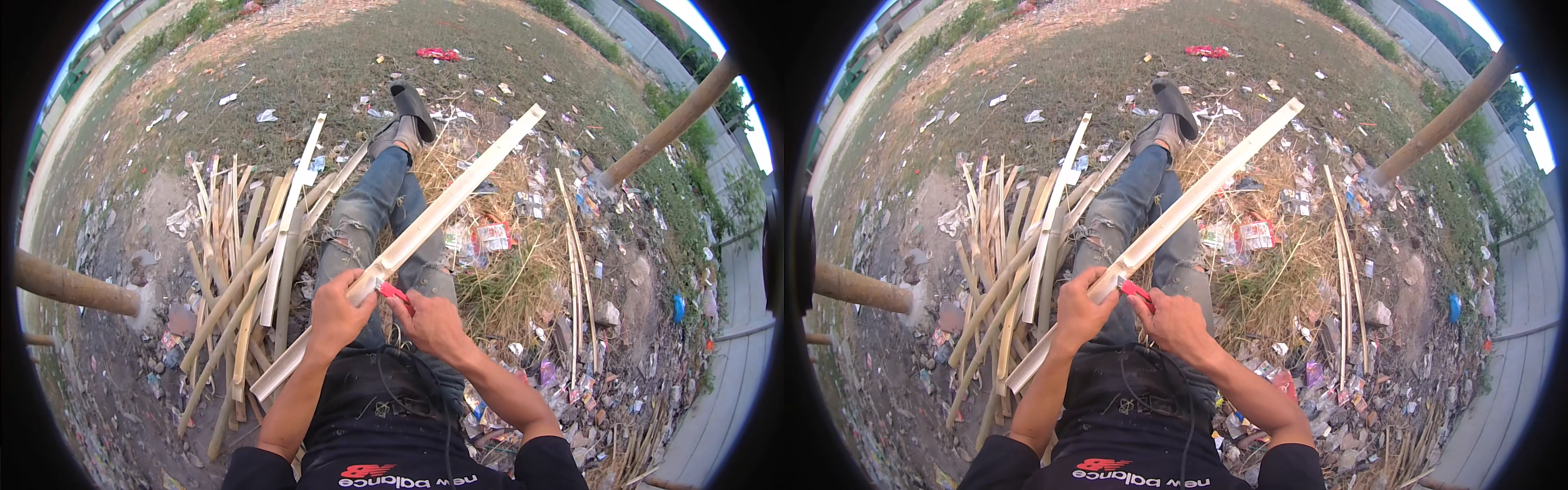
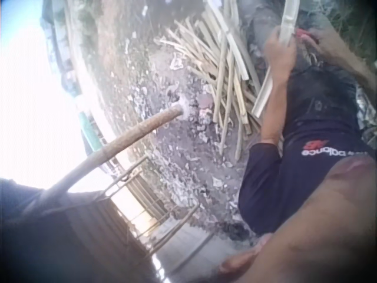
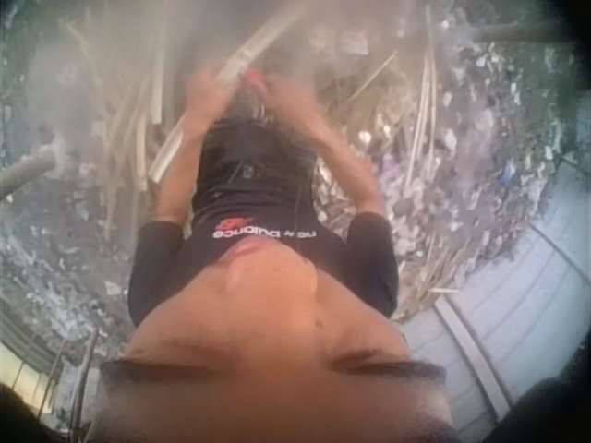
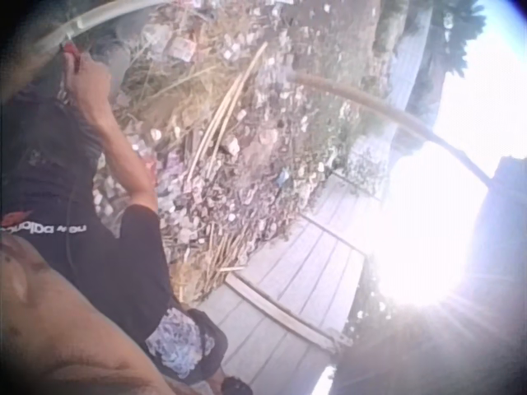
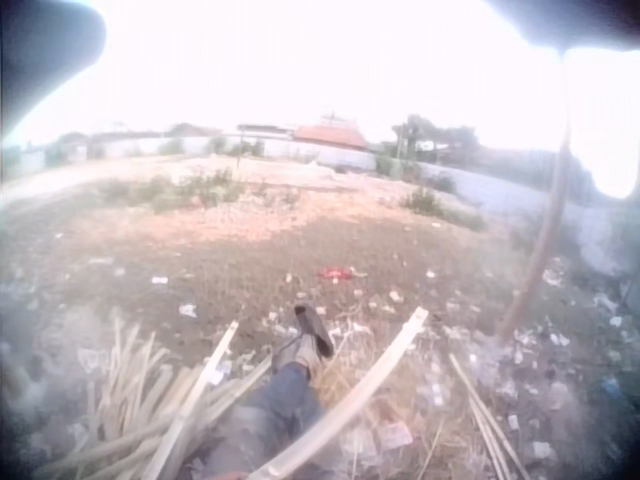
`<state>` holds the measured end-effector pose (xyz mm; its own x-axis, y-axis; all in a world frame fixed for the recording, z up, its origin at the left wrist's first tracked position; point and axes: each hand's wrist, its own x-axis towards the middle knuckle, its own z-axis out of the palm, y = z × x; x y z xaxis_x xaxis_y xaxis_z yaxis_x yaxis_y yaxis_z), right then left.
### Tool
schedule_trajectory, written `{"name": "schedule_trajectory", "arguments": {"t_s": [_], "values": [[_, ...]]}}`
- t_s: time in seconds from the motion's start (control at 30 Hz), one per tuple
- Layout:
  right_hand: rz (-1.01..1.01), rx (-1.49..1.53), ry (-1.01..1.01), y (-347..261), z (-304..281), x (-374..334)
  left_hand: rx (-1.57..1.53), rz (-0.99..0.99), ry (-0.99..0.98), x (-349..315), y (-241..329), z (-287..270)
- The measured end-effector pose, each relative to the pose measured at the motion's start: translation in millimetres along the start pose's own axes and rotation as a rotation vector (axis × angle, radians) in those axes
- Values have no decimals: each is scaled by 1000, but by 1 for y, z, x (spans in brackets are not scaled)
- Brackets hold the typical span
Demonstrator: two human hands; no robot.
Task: The person sits on the ground and uses a red utility knife to sharpen the end of a long bamboo stick. They hold the stick with their left hand and scrape the blade along the wood to create a point, occasionally rotating the stick to work on different sides.
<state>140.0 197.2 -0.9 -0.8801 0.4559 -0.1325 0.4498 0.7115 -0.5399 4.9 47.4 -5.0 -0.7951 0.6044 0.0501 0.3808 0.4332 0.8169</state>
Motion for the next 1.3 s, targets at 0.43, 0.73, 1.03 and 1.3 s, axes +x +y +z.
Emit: {"name": "schedule_trajectory", "arguments": {"t_s": [0.43,0.73,1.03,1.3], "values": [[125,138,332,103,-65,54,82,15,24,-22,-7,-13],[-167,138,121,13,-13,27,92,123,159,2,12,-8],[-164,-121,183,39,-11,61,180,108,145,-1,6,-4],[212,52,452,174,-97,77,164,92,90,-40,-2,-38]]}}
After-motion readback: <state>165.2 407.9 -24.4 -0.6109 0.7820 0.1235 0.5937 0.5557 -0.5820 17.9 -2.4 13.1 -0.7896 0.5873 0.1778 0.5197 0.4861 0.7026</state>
